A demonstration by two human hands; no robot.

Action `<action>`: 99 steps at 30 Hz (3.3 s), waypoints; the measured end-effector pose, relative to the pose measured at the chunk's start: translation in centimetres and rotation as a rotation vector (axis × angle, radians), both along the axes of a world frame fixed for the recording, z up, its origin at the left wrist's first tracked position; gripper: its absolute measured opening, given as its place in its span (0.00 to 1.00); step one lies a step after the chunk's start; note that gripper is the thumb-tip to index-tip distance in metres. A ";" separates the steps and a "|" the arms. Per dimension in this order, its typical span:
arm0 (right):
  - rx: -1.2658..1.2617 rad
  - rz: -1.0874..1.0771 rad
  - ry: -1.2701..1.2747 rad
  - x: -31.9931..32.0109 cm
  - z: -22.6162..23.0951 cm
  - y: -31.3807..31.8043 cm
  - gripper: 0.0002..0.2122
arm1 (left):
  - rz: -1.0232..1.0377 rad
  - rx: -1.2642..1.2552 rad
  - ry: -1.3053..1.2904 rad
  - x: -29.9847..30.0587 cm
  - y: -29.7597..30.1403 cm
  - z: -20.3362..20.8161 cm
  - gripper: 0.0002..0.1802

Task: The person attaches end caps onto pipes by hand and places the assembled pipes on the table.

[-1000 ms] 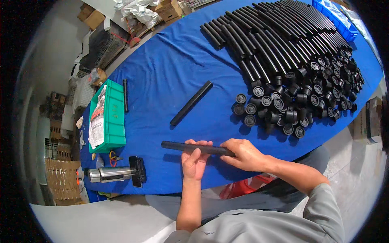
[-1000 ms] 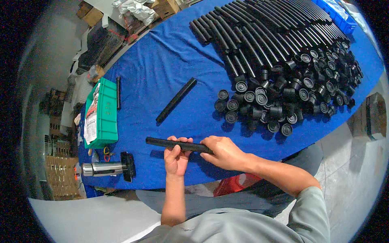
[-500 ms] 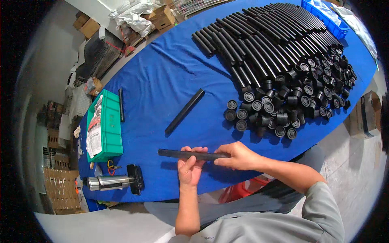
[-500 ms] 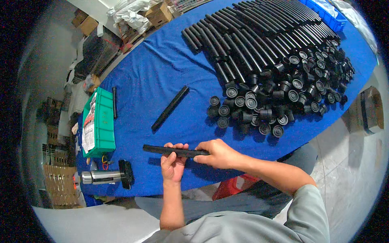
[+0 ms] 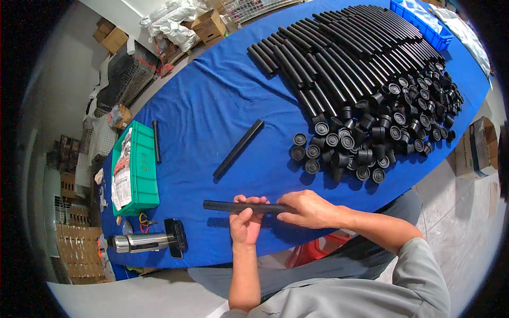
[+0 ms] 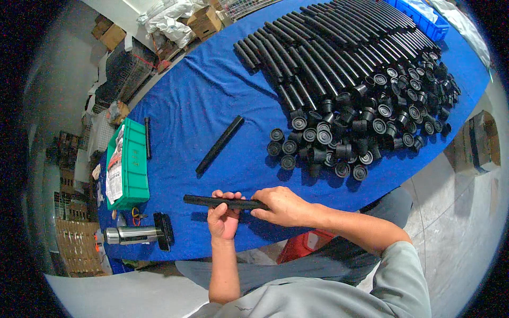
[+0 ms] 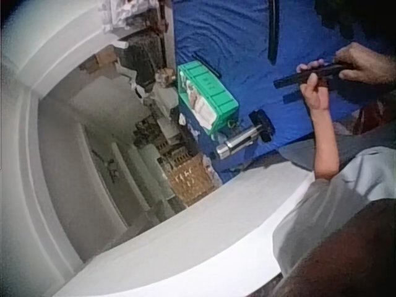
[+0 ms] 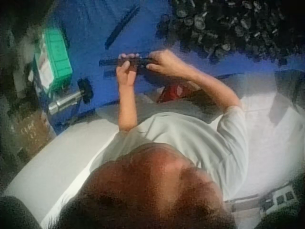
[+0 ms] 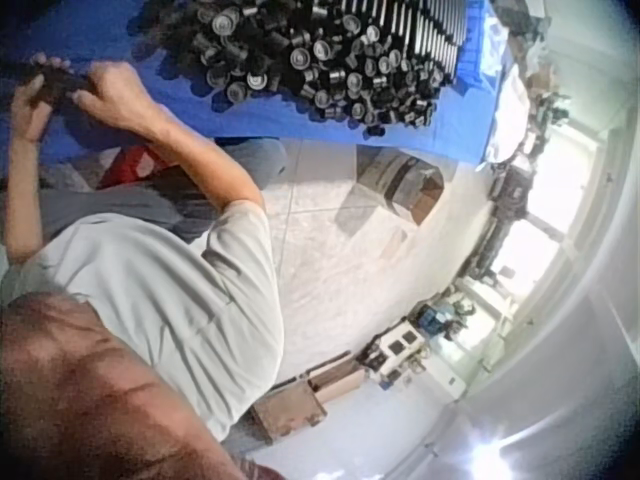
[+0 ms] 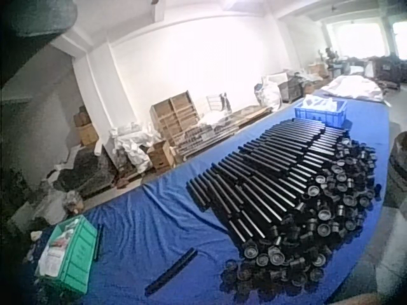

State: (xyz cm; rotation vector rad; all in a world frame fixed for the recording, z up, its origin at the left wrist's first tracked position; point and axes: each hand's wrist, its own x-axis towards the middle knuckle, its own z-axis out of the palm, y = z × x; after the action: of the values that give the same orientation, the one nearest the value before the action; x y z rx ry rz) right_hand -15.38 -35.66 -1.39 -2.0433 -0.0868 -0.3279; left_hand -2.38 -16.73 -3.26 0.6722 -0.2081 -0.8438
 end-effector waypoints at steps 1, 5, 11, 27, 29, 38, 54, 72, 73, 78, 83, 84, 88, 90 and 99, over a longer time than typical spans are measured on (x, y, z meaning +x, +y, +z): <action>0.003 0.005 -0.002 0.1 0.9 -0.1 0.18 | -0.009 -0.016 0.000 0.1 0.3 0.0 0.19; 0.602 0.155 0.670 0.3 3.1 -0.4 0.16 | -0.035 -0.038 0.002 0.3 0.6 -0.1 0.19; -0.068 -0.088 -0.137 0.0 -0.9 0.8 0.17 | 0.002 0.042 0.015 -0.2 0.0 -0.2 0.17; 0.787 0.138 0.654 0.1 0.9 -0.7 0.14 | -0.038 0.028 -0.003 -0.3 -0.2 -0.2 0.20; 0.753 0.107 0.593 0.2 1.3 -0.2 0.15 | -0.016 0.047 0.015 -0.4 -0.4 0.1 0.20; 0.736 0.118 0.625 0.1 1.6 -0.5 0.15 | -0.073 0.018 0.050 -0.1 0.2 0.0 0.19; 0.076 0.016 0.193 -0.4 2.6 -0.4 0.13 | -0.036 0.076 0.067 -0.2 -0.4 0.3 0.19; 0.853 0.178 0.655 -0.1 2.9 -1.2 0.10 | 0.150 0.974 -0.962 -1.9 3.3 5.8 0.11; 0.852 0.184 0.654 -0.1 3.1 -1.0 0.10 | 0.322 0.986 -1.426 -1.8 3.8 6.6 0.12; 0.776 0.240 0.646 0.1 2.1 -1.1 0.10 | 0.105 0.913 -2.240 -0.3 1.8 9.8 0.23; 0.701 0.306 0.708 0.0 2.5 -1.1 0.16 | -0.022 0.791 -2.232 1.2 2.6 8.8 0.21; 0.810 0.252 0.652 -0.2 2.7 -1.1 0.21 | -0.009 0.795 -2.217 1.6 2.6 9.0 0.20; 0.957 0.160 0.601 0.2 2.3 -1.8 0.29 | 0.243 0.892 -2.040 6.1 3.8 9.4 0.22; 0.898 0.206 0.610 0.1 1.8 -2.0 0.28 | 0.427 1.048 -1.850 9.4 3.6 9.7 0.21; 0.698 0.231 0.646 0.2 1.0 -1.4 0.23 | 0.411 1.931 -1.603 27.4 6.2 5.2 0.18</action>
State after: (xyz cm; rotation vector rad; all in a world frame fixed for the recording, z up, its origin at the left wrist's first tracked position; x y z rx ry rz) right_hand -15.19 -37.02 -0.37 -1.3412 0.1694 0.4083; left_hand 24.98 -10.56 1.91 3.0046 -0.6271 0.4155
